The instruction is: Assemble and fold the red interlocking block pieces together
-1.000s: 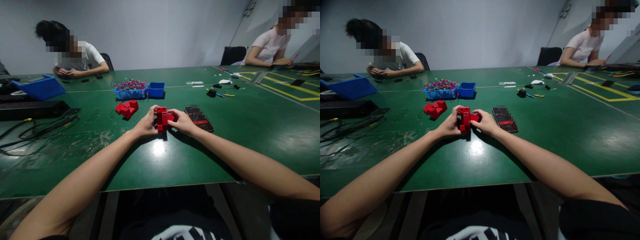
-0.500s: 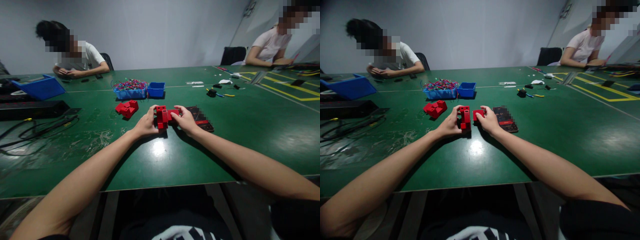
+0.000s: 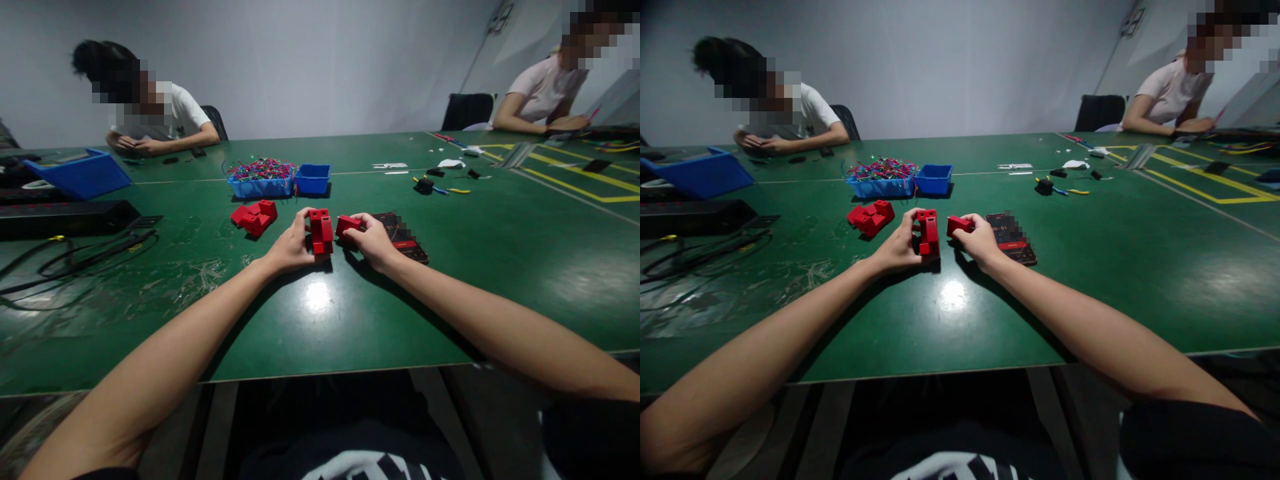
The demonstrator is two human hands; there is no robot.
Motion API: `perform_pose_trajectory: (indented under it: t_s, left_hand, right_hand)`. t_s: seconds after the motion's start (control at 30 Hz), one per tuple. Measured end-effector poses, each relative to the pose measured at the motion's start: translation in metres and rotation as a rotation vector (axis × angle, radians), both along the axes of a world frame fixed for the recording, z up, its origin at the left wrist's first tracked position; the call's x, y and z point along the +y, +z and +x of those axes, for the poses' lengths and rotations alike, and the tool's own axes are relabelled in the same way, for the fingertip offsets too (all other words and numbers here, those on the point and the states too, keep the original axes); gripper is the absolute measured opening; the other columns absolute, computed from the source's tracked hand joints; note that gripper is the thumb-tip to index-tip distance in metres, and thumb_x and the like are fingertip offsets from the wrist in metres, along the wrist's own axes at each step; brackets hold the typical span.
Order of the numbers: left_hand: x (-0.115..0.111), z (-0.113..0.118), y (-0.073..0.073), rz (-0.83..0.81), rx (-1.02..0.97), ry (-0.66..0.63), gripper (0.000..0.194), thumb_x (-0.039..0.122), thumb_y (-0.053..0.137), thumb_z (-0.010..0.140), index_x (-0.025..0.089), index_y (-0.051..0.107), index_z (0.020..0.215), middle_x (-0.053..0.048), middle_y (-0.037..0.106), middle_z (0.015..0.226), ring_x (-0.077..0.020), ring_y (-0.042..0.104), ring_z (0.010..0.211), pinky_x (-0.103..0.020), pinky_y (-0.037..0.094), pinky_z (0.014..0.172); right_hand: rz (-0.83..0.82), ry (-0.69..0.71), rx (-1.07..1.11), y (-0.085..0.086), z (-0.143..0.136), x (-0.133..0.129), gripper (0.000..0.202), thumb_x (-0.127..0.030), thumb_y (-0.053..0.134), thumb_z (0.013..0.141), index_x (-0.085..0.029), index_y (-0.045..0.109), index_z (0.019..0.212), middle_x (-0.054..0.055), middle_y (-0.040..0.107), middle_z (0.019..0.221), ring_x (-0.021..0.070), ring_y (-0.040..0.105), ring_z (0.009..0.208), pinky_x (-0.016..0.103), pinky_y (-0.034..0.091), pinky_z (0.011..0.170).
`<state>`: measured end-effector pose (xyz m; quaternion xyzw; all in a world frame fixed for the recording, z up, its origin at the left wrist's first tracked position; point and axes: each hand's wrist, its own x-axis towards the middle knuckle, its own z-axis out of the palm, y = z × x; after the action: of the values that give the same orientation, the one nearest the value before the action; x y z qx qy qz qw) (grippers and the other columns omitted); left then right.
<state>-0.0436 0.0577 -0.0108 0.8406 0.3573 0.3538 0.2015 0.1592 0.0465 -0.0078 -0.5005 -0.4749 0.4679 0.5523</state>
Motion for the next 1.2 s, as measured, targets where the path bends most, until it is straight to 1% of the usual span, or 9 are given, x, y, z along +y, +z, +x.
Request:
perform_pose_trajectory:
  t_s: [0.13,0.27,0.47,0.63,0.8,0.97,1.07,1.2]
  left_hand:
    - [0.0011,-0.001,-0.0012,-0.025,-0.006,-0.017,0.097,0.038,0.082,0.061,0.019,0.027,0.138,-0.019,0.052,0.129,-0.0283,0.064,0.103,-0.046,0.055,0.087]
    - [0.002,-0.0013,-0.0047,-0.022,0.008,-0.048,0.099,0.036,0.082,0.062,0.02,0.024,0.14,-0.019,0.051,0.129,-0.0289,0.063,0.105,-0.048,0.054,0.089]
    - [0.0019,-0.0008,-0.0061,0.006,0.016,-0.073,0.099,0.037,0.081,0.064,0.02,0.022,0.141,-0.021,0.047,0.134,-0.0304,0.062,0.111,-0.048,0.054,0.091]
    - [0.0005,-0.0002,-0.0048,0.007,0.003,-0.073,0.099,0.038,0.081,0.063,0.019,0.024,0.141,-0.02,0.049,0.131,-0.0309,0.061,0.111,-0.048,0.054,0.091]
    - [-0.0009,0.0009,-0.0042,0.025,0.011,-0.063,0.099,0.039,0.08,0.062,0.017,0.024,0.14,-0.021,0.051,0.13,-0.0333,0.059,0.116,-0.047,0.054,0.091]
    - [-0.0044,0.0021,-0.0007,0.003,0.055,-0.048,0.1,0.042,0.082,0.061,0.02,0.025,0.141,-0.018,0.055,0.128,-0.0333,0.062,0.113,-0.047,0.054,0.091]
    - [-0.0064,0.0024,0.0006,0.003,0.084,-0.048,0.101,0.042,0.082,0.061,0.021,0.025,0.141,-0.018,0.055,0.129,-0.0343,0.062,0.115,-0.049,0.053,0.093]
    - [-0.0077,0.0023,0.0006,0.015,0.093,-0.041,0.1,0.038,0.08,0.06,0.021,0.024,0.141,-0.019,0.052,0.133,-0.0351,0.06,0.118,-0.049,0.052,0.094]
  right_hand:
    - [0.012,-0.006,-0.055,0.0005,0.0003,-0.0005,0.033,-0.017,0.067,0.055,-0.019,0.056,0.086,-0.003,0.062,0.071,0.0115,0.056,0.059,0.022,0.041,0.05]
    - [0.007,-0.004,-0.068,0.0026,-0.0008,-0.0022,0.031,-0.02,0.065,0.053,-0.019,0.054,0.082,-0.004,0.059,0.068,0.0106,0.051,0.055,0.022,0.037,0.046]
    - [0.004,0.004,-0.029,0.0036,-0.0017,-0.0033,0.029,-0.022,0.063,0.054,-0.02,0.051,0.08,-0.005,0.055,0.063,0.0104,0.049,0.051,0.021,0.034,0.043]
    - [-0.004,0.022,-0.023,0.0034,-0.0013,-0.0041,0.027,-0.022,0.062,0.055,-0.021,0.05,0.08,-0.006,0.052,0.06,0.0088,0.044,0.046,0.02,0.031,0.041]
    - [-0.008,0.013,-0.006,0.0034,-0.0016,-0.004,0.024,-0.02,0.061,0.056,-0.021,0.05,0.077,-0.006,0.052,0.058,0.0094,0.044,0.046,0.021,0.032,0.04]
    - [-0.027,0.01,0.062,0.005,-0.0024,-0.0044,0.023,-0.017,0.058,0.055,-0.022,0.049,0.075,-0.005,0.055,0.058,0.0114,0.052,0.05,0.021,0.038,0.042]
    - [-0.042,0.024,0.109,0.006,-0.0025,-0.0045,0.023,-0.017,0.057,0.055,-0.022,0.048,0.076,-0.006,0.056,0.058,0.0118,0.053,0.05,0.022,0.041,0.043]
    - [-0.039,0.027,0.131,0.0053,-0.0019,-0.0033,0.023,-0.017,0.056,0.055,-0.022,0.048,0.076,-0.007,0.055,0.057,0.0114,0.053,0.051,0.022,0.041,0.044]
